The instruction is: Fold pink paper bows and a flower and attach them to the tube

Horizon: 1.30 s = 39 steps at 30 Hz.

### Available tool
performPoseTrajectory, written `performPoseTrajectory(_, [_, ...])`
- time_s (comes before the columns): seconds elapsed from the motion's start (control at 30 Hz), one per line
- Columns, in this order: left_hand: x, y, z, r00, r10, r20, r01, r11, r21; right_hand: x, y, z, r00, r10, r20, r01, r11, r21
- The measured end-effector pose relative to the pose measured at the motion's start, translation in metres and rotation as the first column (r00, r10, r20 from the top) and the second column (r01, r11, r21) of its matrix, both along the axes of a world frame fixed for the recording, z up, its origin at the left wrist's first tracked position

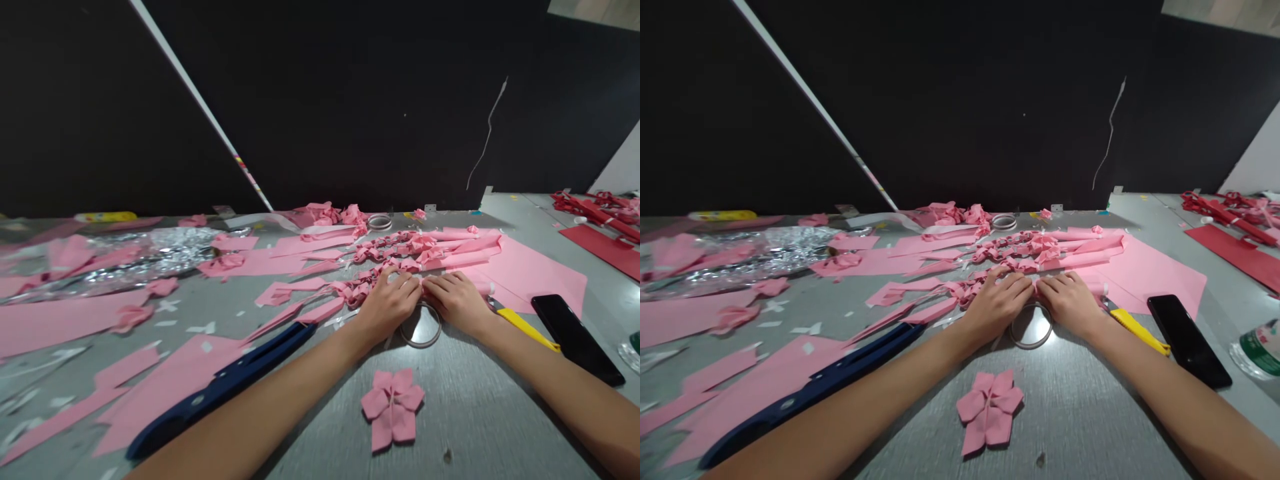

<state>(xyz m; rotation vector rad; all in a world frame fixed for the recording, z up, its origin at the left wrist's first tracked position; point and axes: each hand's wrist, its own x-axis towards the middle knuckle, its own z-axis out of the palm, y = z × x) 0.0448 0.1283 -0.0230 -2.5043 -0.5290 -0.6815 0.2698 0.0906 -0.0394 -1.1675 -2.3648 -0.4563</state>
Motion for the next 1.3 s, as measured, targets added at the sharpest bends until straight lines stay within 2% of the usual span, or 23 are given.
performPoseTrajectory(0.47, [-0.0005,0.0035,-0.0040,0.997,0.008,0.082,0.001,0.994,-0.109,-0.0023,-0.0025,0.0024,1.000,-0.015,0.004,0.015,1.000,-0.007])
performPoseTrajectory(1.3, [0.0000,0.0020,-0.0055,0.998,0.002,0.070,0.004,0.996,-0.088,-0.0035,-0.0037,0.0011,1.000,-0.009,-0.024,0.009,1.000,-0.010])
